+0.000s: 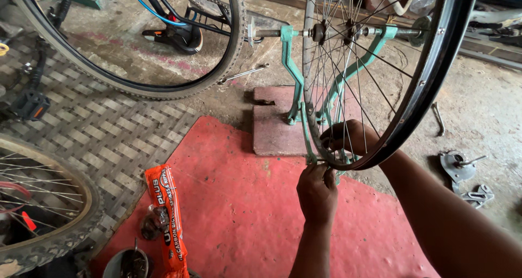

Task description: The person mounts a bicycle wheel onto a truing stand, secures it by tightening the side screws, attaches a component to the rim by hand, and spins the wheel while adjusting the stand gauge.

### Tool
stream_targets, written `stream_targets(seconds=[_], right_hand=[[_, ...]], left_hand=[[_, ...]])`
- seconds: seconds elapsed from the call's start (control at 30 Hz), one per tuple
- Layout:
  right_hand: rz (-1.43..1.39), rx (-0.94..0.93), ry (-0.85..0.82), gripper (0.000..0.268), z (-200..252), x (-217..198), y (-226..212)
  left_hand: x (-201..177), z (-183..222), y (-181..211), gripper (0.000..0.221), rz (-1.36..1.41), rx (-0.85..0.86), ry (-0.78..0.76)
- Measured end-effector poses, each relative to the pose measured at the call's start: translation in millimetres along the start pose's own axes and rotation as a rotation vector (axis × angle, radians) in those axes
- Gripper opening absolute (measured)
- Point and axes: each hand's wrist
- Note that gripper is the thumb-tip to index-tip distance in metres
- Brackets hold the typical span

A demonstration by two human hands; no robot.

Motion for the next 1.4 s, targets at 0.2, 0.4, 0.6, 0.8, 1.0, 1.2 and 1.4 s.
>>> stream_targets(seconds=[0.2,0.4,0.6,0.8,1.0,1.2,1.4], right_hand=[[-0.201,-0.103,-0.104,0.032,-6,-11,12],[-0.322,-0.018,0.172,0.032,7,-23,42],[0.030,0.062,0.439,0.026,44,-49,54],[-0.020,0.252,0.252,0.032,109,-49,41],[-0.070,0.234,0.214,0.035,130,-49,46],[-0.109,0.284,0.226,0.033,129,-48,43],[-0.042,0.320,0.217,0.036,126,-52,37]], left_hand=[[5,-2,4,0.005,-0.029,0.127,0.085],[0,6,24,0.011,0.033,-0.013,-0.072],[-20,-4,55,0.017,0.061,-0.005,0.061],[-65,-51,165,0.038,0.069,0.277,0.170],[-95,-52,258,0.020,-0.013,0.386,0.132],[-99,-52,261,0.018,-0.161,0.504,0.183],[-94,-52,245,0.022,-0.034,0.451,0.108]])
Point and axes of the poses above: each hand's wrist, its own z-axis away from the middle knuckle, its own x-axis out of the palm, y = z × x, and after that the axes turned 10 degrees about -z, right-handed
